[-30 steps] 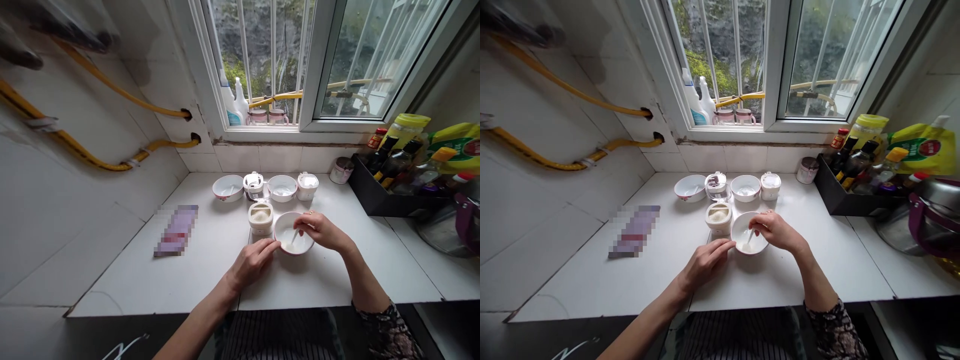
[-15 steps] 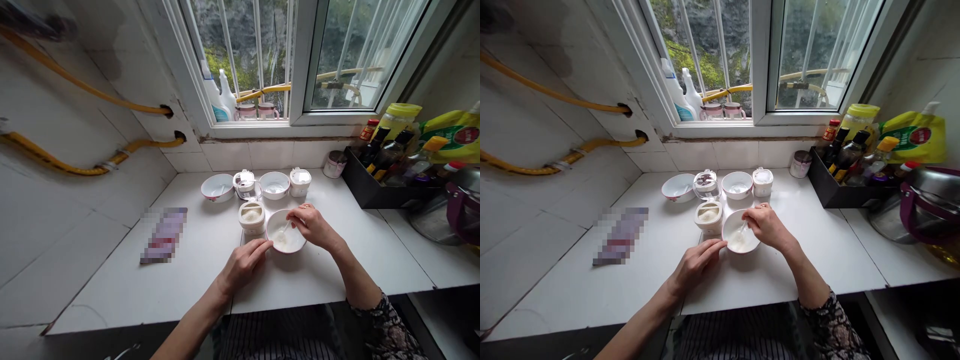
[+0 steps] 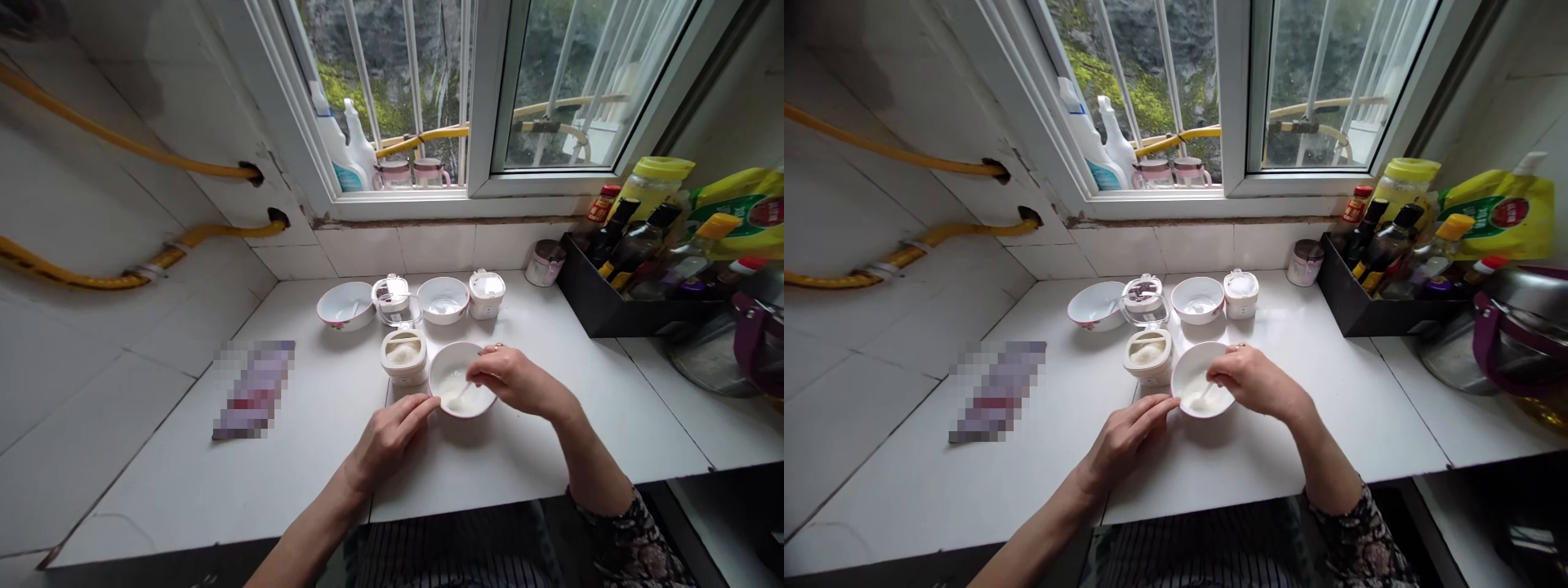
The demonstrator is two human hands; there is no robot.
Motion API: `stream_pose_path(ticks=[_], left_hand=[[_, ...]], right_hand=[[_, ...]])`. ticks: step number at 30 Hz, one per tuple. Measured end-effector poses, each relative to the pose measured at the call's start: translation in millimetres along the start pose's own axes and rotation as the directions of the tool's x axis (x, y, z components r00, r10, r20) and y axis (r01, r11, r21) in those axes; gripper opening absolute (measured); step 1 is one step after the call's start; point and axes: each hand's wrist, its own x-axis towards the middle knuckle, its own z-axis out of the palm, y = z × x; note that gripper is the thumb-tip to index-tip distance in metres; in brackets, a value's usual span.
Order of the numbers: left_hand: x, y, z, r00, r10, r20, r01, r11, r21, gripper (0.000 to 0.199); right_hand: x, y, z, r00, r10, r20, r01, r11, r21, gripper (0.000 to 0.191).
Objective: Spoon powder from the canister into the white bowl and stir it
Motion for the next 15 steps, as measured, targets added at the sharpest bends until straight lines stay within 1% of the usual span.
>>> stream_pose_path(ticks=[1,2,5,7,9,10,12,15], left_hand=[[0.1,0.1,-0.4,1.0,-0.001,0.0,0.001,1.0,0.0,0.035],[0.3,0.1,-0.8,1.0,0.0,0.003,0.0,1.0,0.0,0.036],[0.9,0.3,-2.3,1.0,0.001,0.011,-0.001,1.0,-0.004,0.038],[1.0,0.5,-3.1,1.0,0.005,0.012,-0.005,1.0,-0.011,0.038],[0.9,0.9,-3.9,1.0,0.009,0.011,-0.009,1.0,-0.014,0.038],[0.8,1.1,-4.3,1.0,0.009,0.016,-0.009,1.0,-0.013,0.038],[0.5,1.7,-4.9,0.999,0.007,0.038,-0.006,1.0,-0.009,0.038],[0.4,2.1,-5.3,0.998,0.005,0.056,-0.004,1.0,-0.004,0.037]], right_hand=[[2.1,-0.8,4.4,0.999,-0.025,-0.043,0.024,0.999,-0.036,0.024],[3.8,-1.0,7.7,0.997,-0.045,-0.057,0.042,0.998,-0.045,0.024],[6.6,1.2,11.8,0.993,-0.033,-0.111,0.029,0.999,-0.038,0.021],[7.8,4.2,14.2,0.984,-0.017,-0.175,0.008,0.999,-0.048,0.02],[8.8,7.3,18.4,0.975,-0.031,-0.22,0.016,0.998,-0.066,0.021],[8.9,8.5,20.4,0.974,-0.045,-0.224,0.03,0.997,-0.068,0.022],[7.8,9.7,21.7,0.982,-0.067,-0.178,0.06,0.997,-0.044,0.025],[3.5,8.8,14.8,0.997,-0.061,-0.041,0.062,0.998,0.022,0.028]])
